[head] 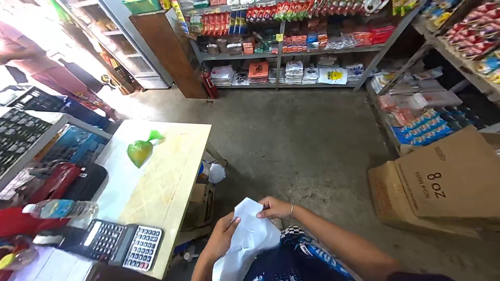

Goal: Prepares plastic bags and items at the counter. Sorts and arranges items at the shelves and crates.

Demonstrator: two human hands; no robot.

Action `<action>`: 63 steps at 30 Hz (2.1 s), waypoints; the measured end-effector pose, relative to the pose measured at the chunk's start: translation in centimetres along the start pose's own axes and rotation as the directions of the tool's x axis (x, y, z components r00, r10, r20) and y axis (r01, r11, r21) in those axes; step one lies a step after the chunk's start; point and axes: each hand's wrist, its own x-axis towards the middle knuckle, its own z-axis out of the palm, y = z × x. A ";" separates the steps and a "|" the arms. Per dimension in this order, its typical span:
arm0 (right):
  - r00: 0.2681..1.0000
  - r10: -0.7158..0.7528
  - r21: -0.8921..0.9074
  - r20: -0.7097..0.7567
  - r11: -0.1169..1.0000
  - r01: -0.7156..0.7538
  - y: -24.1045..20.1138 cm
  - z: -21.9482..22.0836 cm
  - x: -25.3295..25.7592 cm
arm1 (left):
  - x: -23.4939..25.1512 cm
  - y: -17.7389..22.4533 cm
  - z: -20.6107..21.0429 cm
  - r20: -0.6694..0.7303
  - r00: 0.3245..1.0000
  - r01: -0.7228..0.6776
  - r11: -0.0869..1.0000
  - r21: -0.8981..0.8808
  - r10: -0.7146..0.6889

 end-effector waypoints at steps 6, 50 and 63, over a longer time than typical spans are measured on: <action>0.994 0.039 0.059 0.107 0.997 -0.046 -5.0 -8.1 6.1 | 5.1 1.7 -4.0 -0.152 0.987 -0.068 0.995 -0.068 0.057; 0.928 0.367 -0.158 0.064 0.922 -0.354 -24.0 -24.6 62.1 | 30.9 -5.6 -38.5 -0.472 0.687 -0.013 0.641 -0.767 -0.552; 0.918 0.389 -0.558 0.079 0.780 -0.283 -20.0 -24.4 65.9 | 29.8 -12.8 -28.3 -0.265 0.608 0.141 0.430 -0.892 -0.748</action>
